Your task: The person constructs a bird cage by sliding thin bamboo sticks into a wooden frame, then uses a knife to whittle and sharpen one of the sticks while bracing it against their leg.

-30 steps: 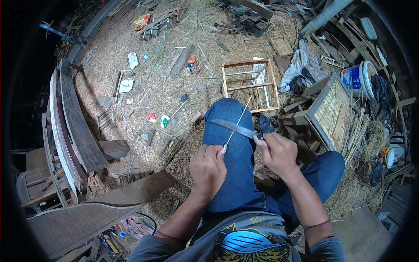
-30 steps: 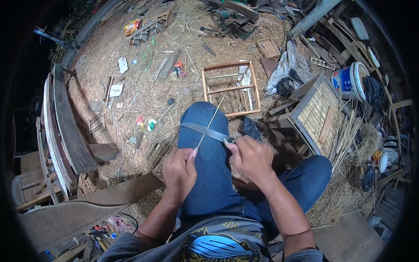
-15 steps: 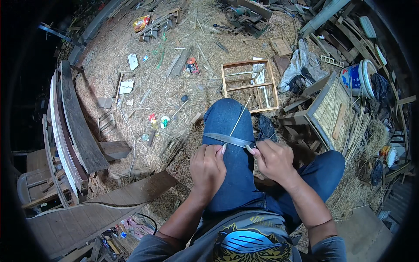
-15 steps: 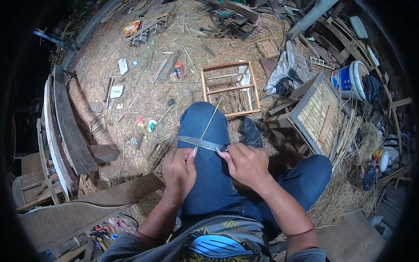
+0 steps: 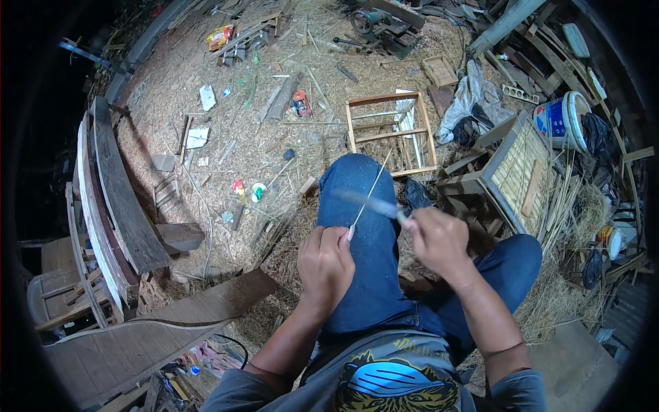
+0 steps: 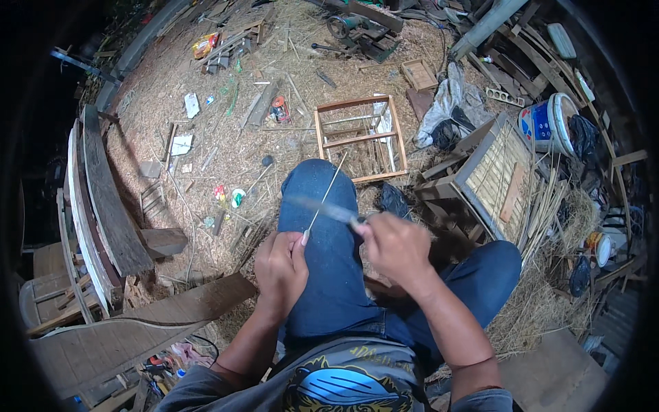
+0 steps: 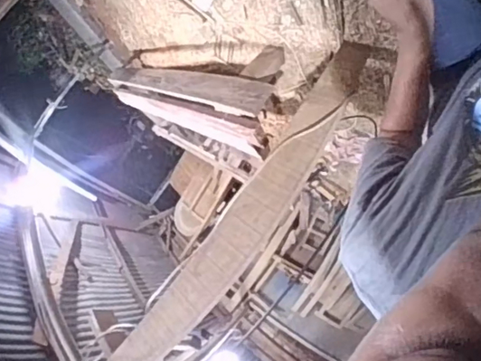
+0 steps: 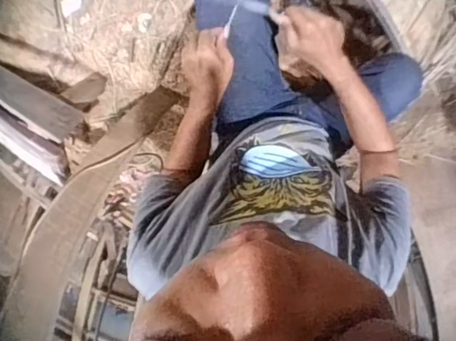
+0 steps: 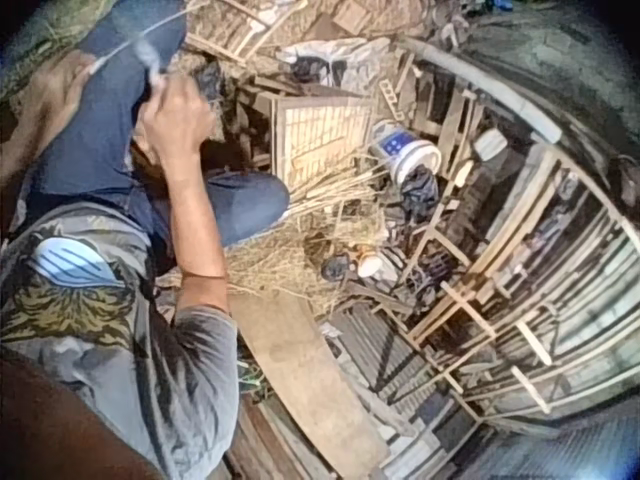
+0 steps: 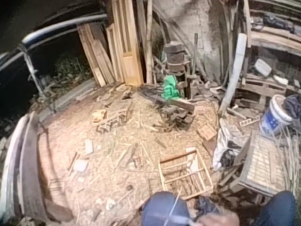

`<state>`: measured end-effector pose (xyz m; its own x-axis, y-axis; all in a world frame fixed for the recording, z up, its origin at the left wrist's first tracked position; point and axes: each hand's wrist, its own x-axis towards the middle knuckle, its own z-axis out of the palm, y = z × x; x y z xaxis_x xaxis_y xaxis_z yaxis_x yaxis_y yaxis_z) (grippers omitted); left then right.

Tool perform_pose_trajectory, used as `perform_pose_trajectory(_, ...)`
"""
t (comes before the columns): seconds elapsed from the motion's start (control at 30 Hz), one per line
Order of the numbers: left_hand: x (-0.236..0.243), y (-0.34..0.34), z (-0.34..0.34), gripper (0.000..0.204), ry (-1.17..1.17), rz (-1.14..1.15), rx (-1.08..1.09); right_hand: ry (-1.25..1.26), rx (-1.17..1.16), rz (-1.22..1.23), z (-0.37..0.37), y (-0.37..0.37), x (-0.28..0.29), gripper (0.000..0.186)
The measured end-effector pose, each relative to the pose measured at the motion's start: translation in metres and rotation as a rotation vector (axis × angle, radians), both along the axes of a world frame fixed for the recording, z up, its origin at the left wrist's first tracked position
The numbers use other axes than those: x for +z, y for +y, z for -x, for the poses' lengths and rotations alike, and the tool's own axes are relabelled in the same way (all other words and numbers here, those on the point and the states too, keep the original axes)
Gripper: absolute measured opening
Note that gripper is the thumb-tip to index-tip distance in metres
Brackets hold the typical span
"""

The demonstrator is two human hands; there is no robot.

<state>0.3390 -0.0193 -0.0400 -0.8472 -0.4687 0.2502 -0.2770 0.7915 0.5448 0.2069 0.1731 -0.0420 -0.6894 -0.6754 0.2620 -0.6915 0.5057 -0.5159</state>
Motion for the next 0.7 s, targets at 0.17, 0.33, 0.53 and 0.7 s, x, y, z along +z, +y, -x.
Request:
perform_pose_trajectory(0.17, 0.0, 0.001, 0.001, 0.007, 0.003, 0.001, -0.002, -0.013, 0.005, -0.021, -0.001, -0.001, 0.005, 0.013)
perform_pose_trajectory(0.33, 0.002, 0.0, 0.001, 0.007, 0.013, 0.012, -0.013, 0.022, 0.034, -0.026, -0.005, -0.003, 0.004, 0.014)
perform_pose_trajectory(0.53, 0.003, 0.0, -0.001, 0.006, 0.019, -0.002, -0.012, 0.06, -0.094, -0.043, 0.006, -0.002, 0.006, 0.018)
perform_pose_trajectory(0.7, -0.001, -0.002, -0.006, 0.009, -0.016, -0.042, -0.003, 0.023, -0.011, -0.004, -0.01, -0.004, 0.005, 0.016)
